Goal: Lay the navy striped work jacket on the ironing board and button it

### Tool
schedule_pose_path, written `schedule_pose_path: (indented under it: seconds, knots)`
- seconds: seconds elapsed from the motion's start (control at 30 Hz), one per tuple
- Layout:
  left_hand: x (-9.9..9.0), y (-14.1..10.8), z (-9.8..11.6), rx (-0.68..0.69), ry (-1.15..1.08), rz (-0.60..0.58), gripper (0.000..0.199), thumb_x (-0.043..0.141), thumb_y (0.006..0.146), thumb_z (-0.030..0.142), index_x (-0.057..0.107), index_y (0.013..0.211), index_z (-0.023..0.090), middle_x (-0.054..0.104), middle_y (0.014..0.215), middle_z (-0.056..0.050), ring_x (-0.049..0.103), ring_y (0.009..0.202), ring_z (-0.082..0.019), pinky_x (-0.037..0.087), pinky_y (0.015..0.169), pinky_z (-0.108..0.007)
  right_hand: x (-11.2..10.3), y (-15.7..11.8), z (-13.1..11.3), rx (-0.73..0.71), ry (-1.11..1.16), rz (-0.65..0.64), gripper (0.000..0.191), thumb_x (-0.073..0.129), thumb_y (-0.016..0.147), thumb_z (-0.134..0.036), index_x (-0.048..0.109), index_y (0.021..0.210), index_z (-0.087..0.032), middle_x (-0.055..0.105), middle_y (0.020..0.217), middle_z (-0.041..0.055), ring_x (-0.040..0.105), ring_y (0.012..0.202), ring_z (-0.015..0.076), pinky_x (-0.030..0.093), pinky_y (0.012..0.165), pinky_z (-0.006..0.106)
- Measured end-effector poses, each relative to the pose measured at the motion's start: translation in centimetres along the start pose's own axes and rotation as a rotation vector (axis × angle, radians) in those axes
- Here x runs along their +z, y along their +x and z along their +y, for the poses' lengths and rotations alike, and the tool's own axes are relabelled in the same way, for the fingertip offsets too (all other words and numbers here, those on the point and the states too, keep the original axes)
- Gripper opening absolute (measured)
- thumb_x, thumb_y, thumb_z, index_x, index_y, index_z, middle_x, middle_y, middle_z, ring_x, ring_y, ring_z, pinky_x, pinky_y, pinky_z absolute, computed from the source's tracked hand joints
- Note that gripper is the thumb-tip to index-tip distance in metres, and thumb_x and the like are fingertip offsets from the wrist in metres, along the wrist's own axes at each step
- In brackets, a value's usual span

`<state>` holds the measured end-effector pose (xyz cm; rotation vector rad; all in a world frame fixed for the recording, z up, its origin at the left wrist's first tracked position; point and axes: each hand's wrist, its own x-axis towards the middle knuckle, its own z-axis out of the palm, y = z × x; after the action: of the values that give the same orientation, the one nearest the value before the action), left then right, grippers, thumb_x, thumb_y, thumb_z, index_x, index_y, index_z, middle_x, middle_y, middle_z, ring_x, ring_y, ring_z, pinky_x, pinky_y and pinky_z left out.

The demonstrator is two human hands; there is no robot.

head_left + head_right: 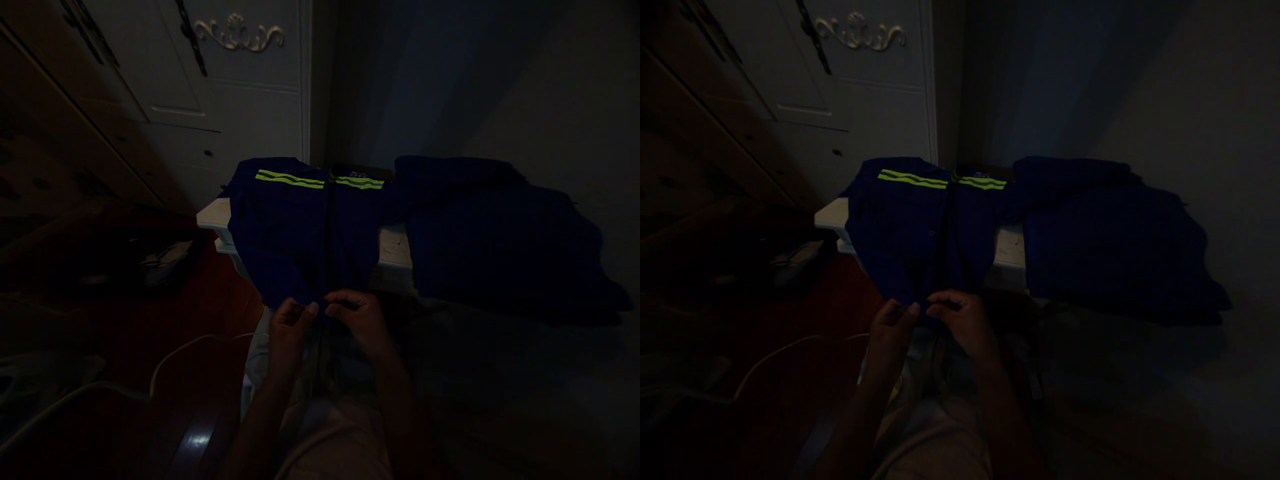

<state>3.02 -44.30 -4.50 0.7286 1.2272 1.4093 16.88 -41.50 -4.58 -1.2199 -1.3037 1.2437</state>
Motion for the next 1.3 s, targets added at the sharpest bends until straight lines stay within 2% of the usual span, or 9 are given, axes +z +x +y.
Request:
schedule_pose_path:
  seconds: [0.1, 0.17, 0.3, 0.43, 0.67, 0.93, 1.13, 1.3]
  knots:
    - [0.0, -0.1, -0.1, 0.04, -0.013, -0.01, 0.026, 0.078, 0.071, 0.038, 0.067, 0.082, 0.016, 0.067, 0.077, -0.001, 0.061, 0.076, -0.014, 0.049, 0.072, -0.024, 0.1, 0.0, 0.2, 0.07, 0.075, -0.021, 0.026, 0.082, 0.066, -0.038, 0.079, 0.086, -0.022, 0.077, 0.088, 0.004, 0.071, 0.083, 0.0209, 0.056, 0.076, 0.031]
    - [0.1, -0.2, 0.0, 0.059, -0.007, 0.024, 0.027, 0.078, 0.07, 0.037, 0.068, 0.082, 0.016, 0.069, 0.081, -0.002, 0.062, 0.078, -0.015, 0.05, 0.073, -0.025, 0.3, 0.1, 0.1, 0.083, 0.103, -0.024, 0.026, 0.082, 0.065, -0.039, 0.079, 0.085, -0.022, 0.077, 0.088, 0.0041, 0.071, 0.083, 0.0208, 0.056, 0.076, 0.032]
    - [0.2, -0.4, 0.2, 0.071, 0.049, 0.121, 0.027, 0.079, 0.069, 0.038, 0.069, 0.079, 0.016, 0.069, 0.075, -0.001, 0.062, 0.07, -0.014, 0.048, 0.065, -0.023, 0.5, 0.0, 0.0, 0.078, 0.096, -0.011, 0.029, 0.083, 0.064, -0.041, 0.079, 0.085, -0.021, 0.077, 0.087, 0.0045, 0.071, 0.081, 0.021, 0.056, 0.076, 0.032]
    - [0.0, -0.6, 0.1, 0.059, 0.06, 0.134, 0.025, 0.078, 0.07, 0.038, 0.067, 0.074, 0.016, 0.067, 0.069, 0.0, 0.06, 0.064, -0.012, 0.046, 0.06, -0.021, 0.3, -0.1, 0.1, 0.062, 0.066, 0.012, 0.031, 0.083, 0.065, -0.042, 0.079, 0.087, -0.021, 0.077, 0.088, 0.0052, 0.071, 0.082, 0.0216, 0.056, 0.076, 0.033]
    - [0.4, -0.8, 0.1, 0.066, 0.042, 0.141, 0.027, 0.078, 0.069, 0.039, 0.064, 0.072, 0.016, 0.065, 0.066, 0.001, 0.059, 0.063, -0.013, 0.045, 0.058, -0.022, 0.4, -0.1, -0.3, -0.064, 0.051, 0.055, 0.012, 0.08, 0.069, -0.032, 0.078, 0.077, -0.023, 0.076, 0.08, 0.0022, 0.07, 0.077, 0.0187, 0.054, 0.071, 0.028]
    - [0.3, -0.8, -0.3, 0.08, -0.001, 0.132, 0.023, 0.076, 0.074, 0.036, 0.064, 0.078, 0.017, 0.064, 0.069, 0.001, 0.058, 0.066, -0.012, 0.044, 0.061, -0.021, 0.5, -0.1, 0.0, 0.044, 0.109, 0.029, 0.014, 0.081, 0.067, -0.032, 0.079, 0.079, -0.025, 0.076, 0.082, 0.0004, 0.07, 0.078, 0.018, 0.052, 0.072, 0.027]
    - [0.7, -1.2, 0.1, 0.088, 0.105, 0.18, 0.029, 0.073, 0.074, 0.04, 0.058, 0.065, 0.017, 0.059, 0.06, 0.003, 0.053, 0.057, -0.01, 0.042, 0.055, -0.02, 0.6, -0.1, -0.3, 0.015, 0.097, 0.051, 0.014, 0.079, 0.067, -0.032, 0.077, 0.076, -0.022, 0.075, 0.079, 0.0011, 0.069, 0.077, 0.0189, 0.053, 0.073, 0.029]
    - [0.7, -1.3, 0.3, 0.116, 0.127, 0.16, 0.029, 0.079, 0.068, 0.039, 0.06, 0.066, 0.017, 0.06, 0.062, 0.002, 0.054, 0.06, -0.011, 0.043, 0.057, -0.02, 0.7, -0.3, -0.6, 0.008, 0.126, 0.019, 0.013, 0.076, 0.071, -0.033, 0.075, 0.077, -0.021, 0.073, 0.079, 0.001, 0.067, 0.077, 0.0171, 0.052, 0.072, 0.027]
